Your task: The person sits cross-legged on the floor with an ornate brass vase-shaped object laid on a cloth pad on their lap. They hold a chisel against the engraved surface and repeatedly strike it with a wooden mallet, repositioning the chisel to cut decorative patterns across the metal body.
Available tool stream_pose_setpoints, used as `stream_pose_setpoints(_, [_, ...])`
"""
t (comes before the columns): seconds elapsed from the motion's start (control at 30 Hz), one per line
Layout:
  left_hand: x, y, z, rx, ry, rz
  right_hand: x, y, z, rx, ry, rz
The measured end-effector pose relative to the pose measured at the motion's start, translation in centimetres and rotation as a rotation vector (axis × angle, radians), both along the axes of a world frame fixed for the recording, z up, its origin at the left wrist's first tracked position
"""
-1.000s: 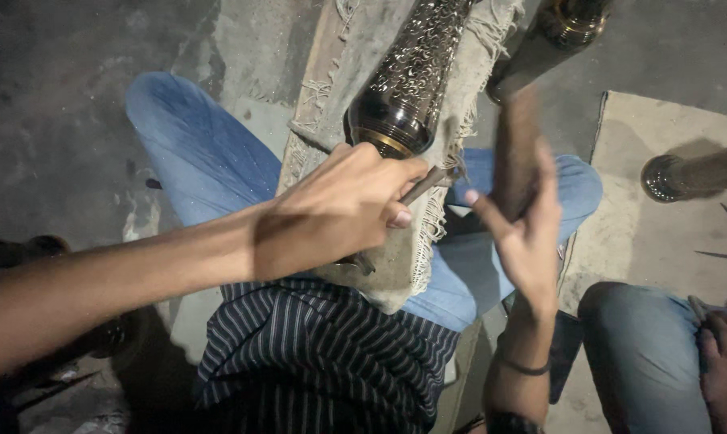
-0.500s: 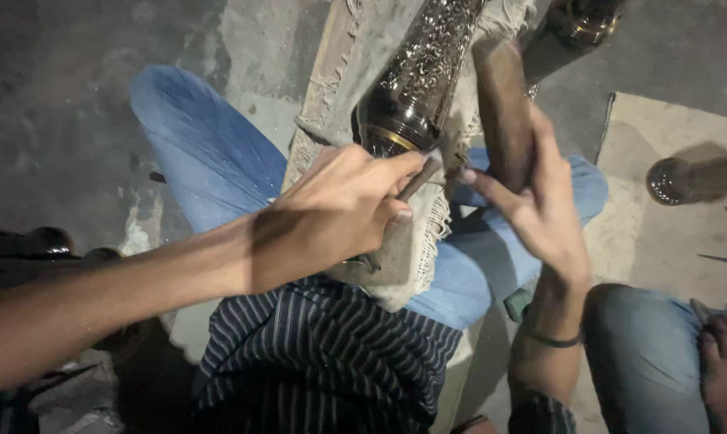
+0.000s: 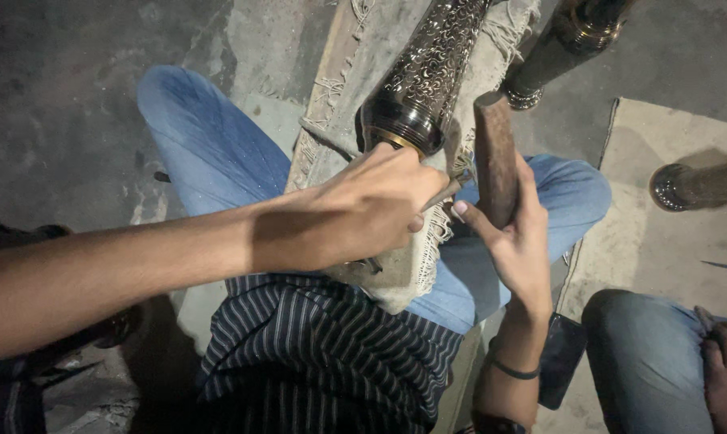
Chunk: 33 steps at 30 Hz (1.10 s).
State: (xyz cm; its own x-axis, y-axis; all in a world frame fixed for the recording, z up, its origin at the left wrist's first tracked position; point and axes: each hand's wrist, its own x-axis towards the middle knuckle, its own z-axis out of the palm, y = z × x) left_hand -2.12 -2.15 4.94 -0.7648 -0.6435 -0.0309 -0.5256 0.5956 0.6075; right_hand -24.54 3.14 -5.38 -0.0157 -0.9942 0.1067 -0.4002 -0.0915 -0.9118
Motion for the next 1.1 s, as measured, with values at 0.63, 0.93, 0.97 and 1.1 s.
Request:
stream_pose_setpoints(0.63, [-1.2, -0.3, -0.5, 0.042, -0.071, 0.034, -1.0, 1.0, -1.1, 0.069, -0.061, 0.128])
stream_pose_setpoints(0.93, [-1.9, -0.6, -0.3, 0.118, -0.156, 0.016, -1.4, 3.1, -3.3, 0.033, -0.104, 0.096])
stream_pose_setpoints(0.97, [-2.4, -0.7, -0.6, 0.18, -0.217, 0.058, -1.5, 3.4, -3.5, 0.029, 0.019, 0.102])
stream_pose_setpoints(1.1, [-2.0, -0.2, -2.0, -0.116, -0.055, -0.064, -1.5, 4.4, -3.9, 0.256, -0.309, -0.072])
